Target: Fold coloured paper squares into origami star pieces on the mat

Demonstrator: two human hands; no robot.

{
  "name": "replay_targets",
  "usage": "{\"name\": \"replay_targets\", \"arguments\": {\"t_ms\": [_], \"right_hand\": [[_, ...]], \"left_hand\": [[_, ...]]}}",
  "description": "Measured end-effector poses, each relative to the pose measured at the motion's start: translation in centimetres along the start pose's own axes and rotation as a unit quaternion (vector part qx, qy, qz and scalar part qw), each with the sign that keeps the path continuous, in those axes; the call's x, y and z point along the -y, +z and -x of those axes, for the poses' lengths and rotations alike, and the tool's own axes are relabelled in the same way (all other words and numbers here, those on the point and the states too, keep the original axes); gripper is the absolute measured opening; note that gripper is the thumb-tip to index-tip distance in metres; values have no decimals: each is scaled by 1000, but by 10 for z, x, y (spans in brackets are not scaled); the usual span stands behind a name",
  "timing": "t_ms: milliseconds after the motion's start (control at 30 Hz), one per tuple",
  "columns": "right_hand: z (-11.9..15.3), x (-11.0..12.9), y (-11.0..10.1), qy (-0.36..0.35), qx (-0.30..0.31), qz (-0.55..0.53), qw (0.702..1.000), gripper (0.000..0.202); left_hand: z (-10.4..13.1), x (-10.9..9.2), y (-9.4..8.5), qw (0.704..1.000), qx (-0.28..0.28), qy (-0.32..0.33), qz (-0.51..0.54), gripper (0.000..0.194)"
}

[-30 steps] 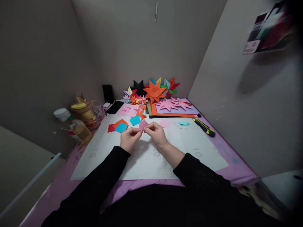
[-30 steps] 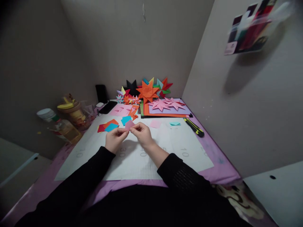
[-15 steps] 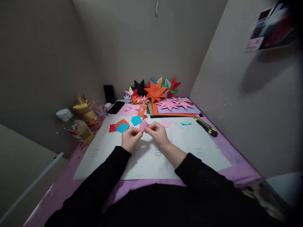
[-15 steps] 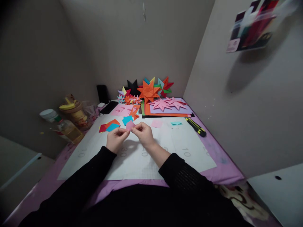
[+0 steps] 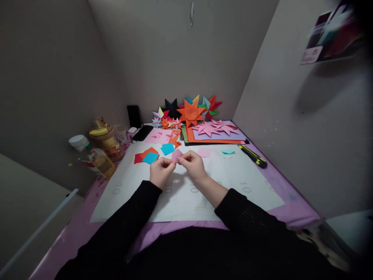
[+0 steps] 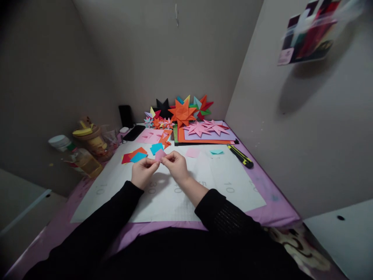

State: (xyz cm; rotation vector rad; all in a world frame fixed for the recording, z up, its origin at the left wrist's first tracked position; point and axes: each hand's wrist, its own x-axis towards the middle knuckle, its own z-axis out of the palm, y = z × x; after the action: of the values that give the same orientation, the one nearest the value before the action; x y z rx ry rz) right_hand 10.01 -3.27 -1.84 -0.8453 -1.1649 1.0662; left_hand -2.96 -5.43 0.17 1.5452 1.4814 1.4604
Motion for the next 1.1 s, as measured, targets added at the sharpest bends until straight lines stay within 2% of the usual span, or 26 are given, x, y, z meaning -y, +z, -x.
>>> {"name": "replay_targets", "arguments": {"t_ms": [133, 267, 333, 467, 667, 800, 967, 1100], "right_hand": [[1, -1, 3, 8, -4, -10, 1000, 24], [-2, -1, 1, 1, -4, -28, 1000, 24], [-8, -1, -4, -7, -24, -35, 999, 26], [-19, 1, -14, -30, -67, -40, 996, 30], [-12, 7, -10, -39, -33, -4, 999, 29], [-5, 8, -3, -41, -15, 21, 999, 28], [-5, 8, -2, -30, -4, 3, 1000, 28], [-12, 6, -7, -34, -34, -50, 998, 30]], "left_hand": [[0, 2, 1, 1000, 12, -4, 17, 17], [1, 5, 2, 989, 55, -15, 137, 28], [0, 7, 1, 985, 60, -21, 163, 33], [-4, 11, -2, 988, 50, -20, 146, 30], [-6, 16, 0, 992, 110, 15, 68, 27], [-5, 17, 1, 994, 101, 26, 27, 22], [-4, 8, -2, 995, 97, 28, 2, 19], [-4, 4, -4, 996, 90, 23, 9, 18]]}}
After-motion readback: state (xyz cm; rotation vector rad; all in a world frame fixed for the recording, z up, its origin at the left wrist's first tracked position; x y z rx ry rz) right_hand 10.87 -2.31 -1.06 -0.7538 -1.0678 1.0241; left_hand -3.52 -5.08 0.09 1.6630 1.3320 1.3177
